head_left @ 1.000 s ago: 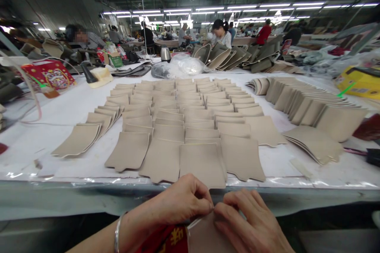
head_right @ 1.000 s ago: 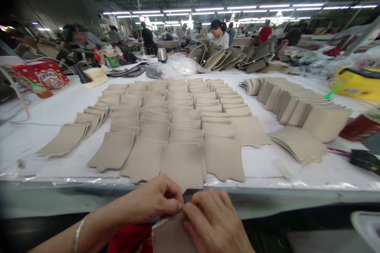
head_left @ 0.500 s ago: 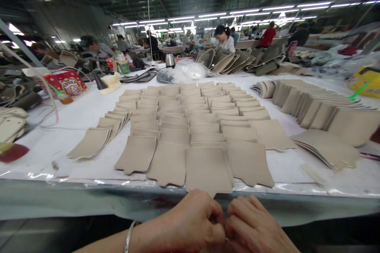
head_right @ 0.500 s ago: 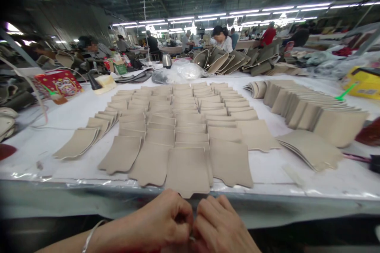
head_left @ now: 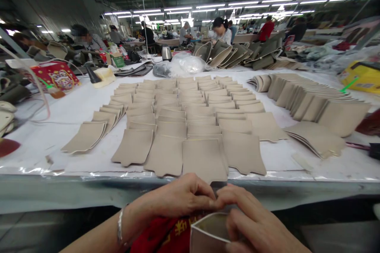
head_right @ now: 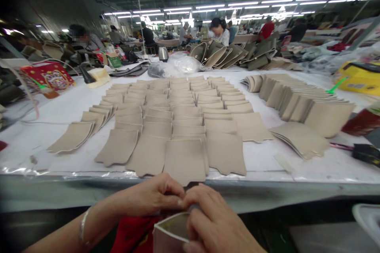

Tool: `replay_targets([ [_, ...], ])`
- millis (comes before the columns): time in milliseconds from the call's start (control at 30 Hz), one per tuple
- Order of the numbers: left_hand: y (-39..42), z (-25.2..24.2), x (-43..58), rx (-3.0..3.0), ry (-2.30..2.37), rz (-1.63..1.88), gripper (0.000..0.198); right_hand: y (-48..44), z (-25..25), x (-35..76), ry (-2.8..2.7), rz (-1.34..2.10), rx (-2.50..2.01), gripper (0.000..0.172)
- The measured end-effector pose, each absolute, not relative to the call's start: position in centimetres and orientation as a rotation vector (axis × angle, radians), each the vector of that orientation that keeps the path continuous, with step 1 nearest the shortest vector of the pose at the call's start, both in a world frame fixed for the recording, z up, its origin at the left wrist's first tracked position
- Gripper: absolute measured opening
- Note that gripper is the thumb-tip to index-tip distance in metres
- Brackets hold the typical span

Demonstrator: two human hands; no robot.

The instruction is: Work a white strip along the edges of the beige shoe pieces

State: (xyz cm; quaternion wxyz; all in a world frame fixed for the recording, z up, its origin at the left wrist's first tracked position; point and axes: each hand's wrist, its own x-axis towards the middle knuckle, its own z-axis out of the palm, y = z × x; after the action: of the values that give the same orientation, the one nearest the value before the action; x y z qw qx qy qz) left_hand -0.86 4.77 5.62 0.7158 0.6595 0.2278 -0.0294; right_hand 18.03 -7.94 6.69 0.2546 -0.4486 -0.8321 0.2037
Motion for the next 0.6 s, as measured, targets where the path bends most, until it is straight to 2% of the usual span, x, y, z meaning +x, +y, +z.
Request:
replay_targets([
  [100,3.9,5.4,-2.2,1.571,0.54,-0.008,0.035,-8.4,4.9,17.8,-2.162,0.668,-1.334,0.017],
  [300,1.9,5.7,-3.8,2.005,0.701,-0.017,0.008,-8.1,3.5,17.2,-2.101,0.818,-1.445,0.014],
  [600,1.6,3.9,-3.7,1.952,0.717,0.013,0.019,-7.6,3.3,16.8,-2.116,0.897,-1.527,0.017],
])
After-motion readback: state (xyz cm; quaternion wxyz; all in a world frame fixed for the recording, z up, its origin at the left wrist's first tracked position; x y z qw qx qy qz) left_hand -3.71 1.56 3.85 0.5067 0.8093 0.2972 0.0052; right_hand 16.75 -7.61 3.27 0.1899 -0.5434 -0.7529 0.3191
